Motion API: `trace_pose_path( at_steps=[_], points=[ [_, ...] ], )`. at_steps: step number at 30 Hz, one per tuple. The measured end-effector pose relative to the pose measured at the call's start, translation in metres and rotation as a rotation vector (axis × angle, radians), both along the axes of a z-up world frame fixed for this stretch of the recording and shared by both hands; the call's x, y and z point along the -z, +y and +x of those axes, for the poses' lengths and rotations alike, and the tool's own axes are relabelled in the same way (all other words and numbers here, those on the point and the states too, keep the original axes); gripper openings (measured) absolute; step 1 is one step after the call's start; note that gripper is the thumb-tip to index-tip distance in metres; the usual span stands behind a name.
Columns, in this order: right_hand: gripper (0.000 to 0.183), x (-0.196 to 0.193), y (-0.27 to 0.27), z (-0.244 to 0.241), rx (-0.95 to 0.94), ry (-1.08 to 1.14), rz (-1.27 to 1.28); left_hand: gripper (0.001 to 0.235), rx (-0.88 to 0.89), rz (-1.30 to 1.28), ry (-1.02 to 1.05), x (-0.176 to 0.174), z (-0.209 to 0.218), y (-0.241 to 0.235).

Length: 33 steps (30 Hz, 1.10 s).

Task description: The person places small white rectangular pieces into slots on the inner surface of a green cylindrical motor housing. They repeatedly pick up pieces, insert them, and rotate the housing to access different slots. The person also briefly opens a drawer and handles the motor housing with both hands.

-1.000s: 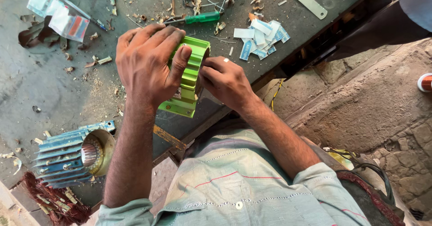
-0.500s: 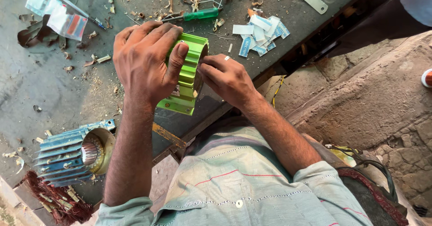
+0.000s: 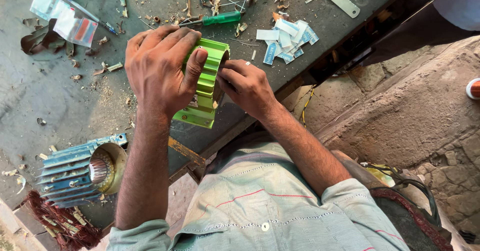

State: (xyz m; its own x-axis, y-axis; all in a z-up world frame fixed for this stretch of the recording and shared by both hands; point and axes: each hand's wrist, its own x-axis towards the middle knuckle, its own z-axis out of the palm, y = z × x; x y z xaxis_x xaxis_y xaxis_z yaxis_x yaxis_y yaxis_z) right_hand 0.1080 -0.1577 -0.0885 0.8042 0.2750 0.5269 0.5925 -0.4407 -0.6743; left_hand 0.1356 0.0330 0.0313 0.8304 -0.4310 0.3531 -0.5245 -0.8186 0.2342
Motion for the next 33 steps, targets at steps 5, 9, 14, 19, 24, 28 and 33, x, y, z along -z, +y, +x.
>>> trace_pose_path(
  at_steps=[5, 9, 14, 19, 24, 28, 33],
  points=[
    [0.016, -0.002, 0.004, 0.001, 0.000, 0.024, -0.033, 0.055, -0.009, 0.010, -0.031, 0.002, -0.001, -0.002],
    [0.017, -0.005, 0.007, 0.001, 0.000, 0.020, -0.040, 0.056, -0.012, 0.002, -0.015, 0.001, -0.003, 0.000],
    [0.017, -0.009, -0.002, -0.006, -0.010, 0.041, -0.059, 0.058, -0.001, -0.017, 0.005, -0.002, -0.003, -0.001],
    [0.032, -0.009, -0.003, -0.017, -0.024, 0.021, -0.141, 0.058, -0.009, -0.020, -0.007, -0.001, -0.004, 0.000],
    [0.043, -0.011, -0.006, -0.017, -0.064, -0.012, -0.258, 0.060, -0.021, -0.002, 0.004, 0.001, -0.003, -0.001],
    [0.045, -0.013, -0.014, -0.022, -0.066, 0.028, -0.184, 0.063, -0.020, -0.006, 0.009, 0.000, -0.002, -0.002],
    [0.024, -0.001, -0.058, -0.024, 0.250, 0.024, -0.089, 0.065, -0.025, -0.005, -0.052, 0.008, -0.021, 0.008]
  ],
)
